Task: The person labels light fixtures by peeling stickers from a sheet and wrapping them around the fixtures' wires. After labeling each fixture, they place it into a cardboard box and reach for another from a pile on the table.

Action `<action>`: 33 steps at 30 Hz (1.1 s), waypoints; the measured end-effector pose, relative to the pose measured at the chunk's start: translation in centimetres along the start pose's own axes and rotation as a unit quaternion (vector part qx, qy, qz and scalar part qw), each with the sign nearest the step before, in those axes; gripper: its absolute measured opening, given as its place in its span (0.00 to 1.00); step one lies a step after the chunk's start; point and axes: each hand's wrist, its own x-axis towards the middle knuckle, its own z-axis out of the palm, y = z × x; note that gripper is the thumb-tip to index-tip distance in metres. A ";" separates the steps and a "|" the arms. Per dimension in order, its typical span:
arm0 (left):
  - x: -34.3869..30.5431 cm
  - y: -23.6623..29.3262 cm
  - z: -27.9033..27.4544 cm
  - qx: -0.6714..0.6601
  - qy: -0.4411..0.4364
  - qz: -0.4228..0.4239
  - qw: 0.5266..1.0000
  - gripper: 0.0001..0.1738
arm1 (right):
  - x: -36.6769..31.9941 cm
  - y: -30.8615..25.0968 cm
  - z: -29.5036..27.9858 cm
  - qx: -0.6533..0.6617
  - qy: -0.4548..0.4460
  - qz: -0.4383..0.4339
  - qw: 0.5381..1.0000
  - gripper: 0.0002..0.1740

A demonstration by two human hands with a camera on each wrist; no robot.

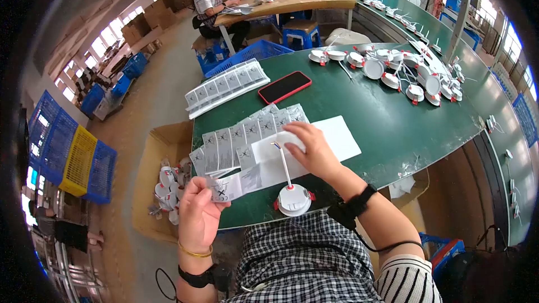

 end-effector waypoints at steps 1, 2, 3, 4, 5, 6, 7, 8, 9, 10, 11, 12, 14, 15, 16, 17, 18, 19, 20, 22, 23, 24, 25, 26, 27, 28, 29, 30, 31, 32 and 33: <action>-0.3 -0.1 0.3 -0.058 -0.023 -0.021 0.998 0.05 | -0.3 -1.7 -1.5 0.066 0.000 0.038 0.997 0.21; -0.6 -0.3 0.7 -0.061 -0.023 -0.026 0.998 0.05 | -1.0 -2.9 -2.8 0.131 0.001 0.077 0.988 0.20; -0.8 -0.5 1.3 -0.090 -0.034 -0.043 0.994 0.05 | -2.1 -3.6 -3.8 0.196 -0.022 0.108 0.974 0.20; -0.9 -0.8 1.7 -0.118 -0.045 -0.062 0.990 0.05 | -3.2 -5.2 -4.6 0.328 -0.055 0.182 0.925 0.22; -0.9 -1.3 1.7 -0.134 -0.072 -0.076 0.985 0.05 | -4.2 -6.0 -5.1 0.358 -0.078 0.190 0.911 0.24; -0.9 -1.7 1.9 -0.135 -0.077 -0.083 0.984 0.05 | -5.2 -6.6 -5.3 0.388 -0.100 0.196 0.895 0.25; -1.0 -2.1 2.2 -0.172 -0.094 -0.108 0.975 0.04 | -6.3 -6.6 -5.1 0.425 -0.123 0.210 0.872 0.28; -1.0 -2.5 2.6 -0.207 -0.109 -0.132 0.963 0.05 | -6.7 -7.3 -5.2 0.456 -0.140 0.245 0.844 0.31; -1.2 -2.8 3.1 -0.202 -0.083 -0.147 0.965 0.05 | -7.1 -7.4 -4.9 0.485 -0.148 0.242 0.827 0.32; -1.3 -3.2 3.2 -0.200 -0.085 -0.154 0.964 0.05 | -7.5 -7.4 -4.5 0.514 -0.156 0.239 0.809 0.33; -1.2 -3.5 3.2 -0.201 -0.079 -0.157 0.964 0.05 | -7.7 -8.1 -4.2 0.560 -0.122 0.275 0.771 0.26; -1.2 -3.9 3.0 -0.202 -0.072 -0.156 0.964 0.06 | -8.1 -7.8 -4.3 0.562 -0.119 0.277 0.770 0.26; -1.5 -5.1 2.3 -0.077 -0.054 -0.107 0.990 0.09 | -8.4 -7.1 -4.2 0.619 -0.087 0.316 0.714 0.16; -1.6 -5.5 2.2 0.047 -0.035 -0.055 0.997 0.12 | -8.3 -7.1 -4.1 0.611 -0.054 0.321 0.721 0.08; -1.7 -5.6 2.3 0.048 -0.032 -0.055 0.997 0.12 | -8.2 -7.0 -4.2 0.613 -0.057 0.322 0.719 0.08; -1.6 -5.5 2.5 0.080 -0.038 -0.018 0.996 0.17 | -8.1 -6.8 -4.4 0.578 -0.073 0.313 0.750 0.09; -1.5 -5.4 2.8 0.111 -0.046 0.018 0.993 0.21 | -7.8 -6.7 -4.6 0.541 -0.088 0.303 0.780 0.10; -1.3 -5.0 3.1 0.103 -0.051 0.012 0.993 0.26 | -7.4 -7.1 -5.1 0.541 -0.112 0.306 0.775 0.09; -0.7 -4.9 2.8 0.102 -0.049 0.011 0.994 0.26 | -7.2 -7.0 -5.2 0.541 -0.114 0.308 0.775 0.09; 0.5 -4.5 2.0 0.192 -0.176 -0.034 0.965 0.26 | -7.0 -6.8 -5.4 0.539 -0.159 0.290 0.775 0.09; 0.5 -4.3 2.6 0.199 -0.184 -0.060 0.961 0.19 | -6.9 -6.7 -5.5 0.539 -0.159 0.289 0.775 0.09; 0.5 -4.4 2.5 0.199 -0.185 -0.061 0.961 0.19 | -6.8 -6.7 -5.5 0.537 -0.164 0.287 0.776 0.10; 0.5 -4.7 2.3 0.196 -0.169 -0.098 0.961 0.15 | -6.8 -6.6 -5.6 0.535 -0.168 0.286 0.777 0.12; 0.6 -4.9 2.2 0.193 -0.152 -0.134 0.960 0.11 | -6.6 -6.5 -5.7 0.534 -0.166 0.286 0.778 0.12; 0.7 -4.8 2.9 0.182 -0.121 -0.106 0.970 0.06 | -6.4 -6.4 -5.8 0.515 -0.157 0.282 0.794 0.14; 0.9 -4.6 3.0 0.183 -0.123 -0.107 0.970 0.06 | -6.2 -6.4 -5.9 0.495 -0.148 0.278 0.810 0.16; 1.1 -4.3 3.0 0.185 -0.115 -0.092 0.972 0.07 | -6.0 -6.5 -5.6 0.488 -0.095 0.287 0.819 0.20; 1.2 -4.1 3.0 0.187 -0.107 -0.078 0.973 0.07 | -6.4 -5.3 -4.9 0.439 -0.075 0.276 0.852 0.18; 1.5 -3.7 3.2 0.188 -0.106 -0.072 0.974 0.07 | -6.7 -4.4 -3.9 0.371 -0.058 0.260 0.890 0.17; 1.9 -3.7 3.2 0.189 -0.106 -0.072 0.974 0.07 | -6.9 -4.0 -3.0 0.300 -0.042 0.242 0.922 0.16; 2.3 -3.7 3.3 0.191 -0.104 -0.061 0.974 0.07 | -6.7 -4.3 -2.7 0.244 -0.061 0.215 0.944 0.14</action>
